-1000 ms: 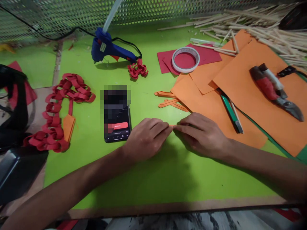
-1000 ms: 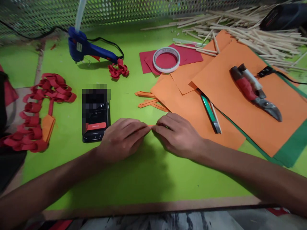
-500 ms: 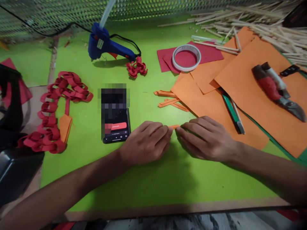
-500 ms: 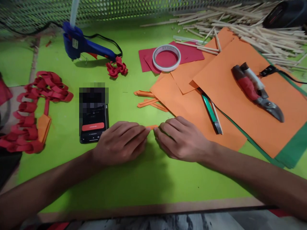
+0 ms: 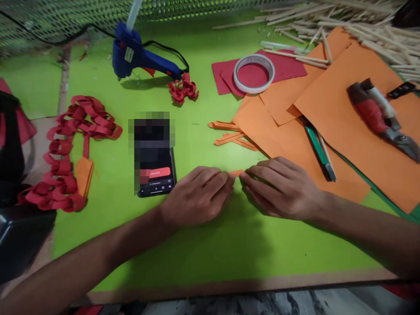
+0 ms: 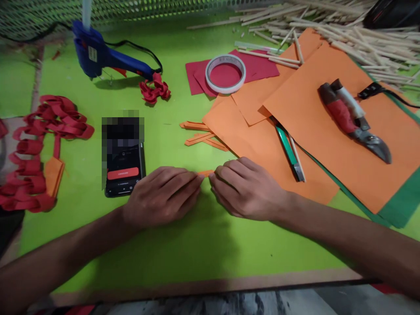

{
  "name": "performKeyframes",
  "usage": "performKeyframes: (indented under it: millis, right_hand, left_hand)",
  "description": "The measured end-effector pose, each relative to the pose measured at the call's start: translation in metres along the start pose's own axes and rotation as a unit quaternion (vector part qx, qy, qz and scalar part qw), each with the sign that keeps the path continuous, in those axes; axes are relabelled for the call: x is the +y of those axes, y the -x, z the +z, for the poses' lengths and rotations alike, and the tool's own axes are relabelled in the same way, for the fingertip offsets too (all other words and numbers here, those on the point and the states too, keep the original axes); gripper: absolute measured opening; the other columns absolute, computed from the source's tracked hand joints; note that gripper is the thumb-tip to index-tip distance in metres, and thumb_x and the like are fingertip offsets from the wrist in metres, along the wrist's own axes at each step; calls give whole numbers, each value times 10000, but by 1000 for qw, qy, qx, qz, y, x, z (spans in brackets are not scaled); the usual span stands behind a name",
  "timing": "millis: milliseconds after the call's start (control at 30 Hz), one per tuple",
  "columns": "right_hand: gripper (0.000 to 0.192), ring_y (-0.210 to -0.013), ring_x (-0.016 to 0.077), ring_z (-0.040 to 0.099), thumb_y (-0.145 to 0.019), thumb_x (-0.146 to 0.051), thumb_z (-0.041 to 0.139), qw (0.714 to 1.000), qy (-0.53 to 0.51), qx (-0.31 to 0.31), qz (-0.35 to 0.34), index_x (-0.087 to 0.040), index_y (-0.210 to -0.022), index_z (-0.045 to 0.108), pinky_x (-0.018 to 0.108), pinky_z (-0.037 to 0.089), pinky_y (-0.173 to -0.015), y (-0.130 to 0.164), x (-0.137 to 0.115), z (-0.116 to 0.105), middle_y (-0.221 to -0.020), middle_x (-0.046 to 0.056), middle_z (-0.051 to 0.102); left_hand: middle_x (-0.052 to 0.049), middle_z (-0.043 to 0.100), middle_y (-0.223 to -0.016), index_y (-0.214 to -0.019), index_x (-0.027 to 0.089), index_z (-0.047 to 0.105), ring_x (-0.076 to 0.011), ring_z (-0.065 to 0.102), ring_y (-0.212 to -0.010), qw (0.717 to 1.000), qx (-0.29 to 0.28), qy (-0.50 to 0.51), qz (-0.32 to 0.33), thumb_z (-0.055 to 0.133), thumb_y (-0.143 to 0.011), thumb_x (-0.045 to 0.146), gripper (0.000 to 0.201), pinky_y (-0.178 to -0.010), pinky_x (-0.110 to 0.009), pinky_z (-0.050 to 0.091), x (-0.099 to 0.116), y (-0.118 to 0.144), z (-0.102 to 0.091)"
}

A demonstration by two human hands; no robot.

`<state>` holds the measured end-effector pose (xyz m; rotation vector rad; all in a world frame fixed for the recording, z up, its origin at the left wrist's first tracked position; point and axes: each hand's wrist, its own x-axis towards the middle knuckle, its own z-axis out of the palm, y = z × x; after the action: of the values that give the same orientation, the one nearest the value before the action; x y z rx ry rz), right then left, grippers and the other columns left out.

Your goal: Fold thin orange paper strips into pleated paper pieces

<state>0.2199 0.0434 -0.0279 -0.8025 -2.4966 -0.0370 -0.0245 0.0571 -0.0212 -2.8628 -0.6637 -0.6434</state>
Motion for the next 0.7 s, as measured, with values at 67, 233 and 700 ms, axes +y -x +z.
performKeyframes:
  millis: [67, 233, 700]
  right_hand:
    - [262, -829, 216, 628, -853, -190, 729, 1000, 0, 0, 0, -83, -1087, 679, 370, 507, -667, 0, 0, 0, -937, 87, 721]
    - [242, -833, 213, 629, -859, -190, 722, 1000, 3, -1, -2, -87, -1075, 682, 368, 508, -665, 0, 0, 1, -935, 89, 716]
    - [164, -820, 190, 613, -892, -212, 690, 1000, 2, -6, -2, -126, -1031, 693, 350, 476, -652, 1, 1, -3, -889, 63, 694]
  left_hand:
    - [-77, 741, -922, -1091, 43, 711, -211, 658, -832, 1000, 1, 0, 1, 757, -858, 204, 287, -718, -357, 546, 0, 0, 0]
    - [-89, 748, -1062, -1138, 37, 698, -216, 655, -878, 1000, -11, 7, 19, 737, -877, 193, 306, -738, -366, 542, -1, 0, 1]
    - [-121, 740, -1167, -1180, 8, 674, -227, 666, -951, 998, -37, 3, 49, 699, -921, 198, 322, -765, -368, 540, 0, -1, -1]
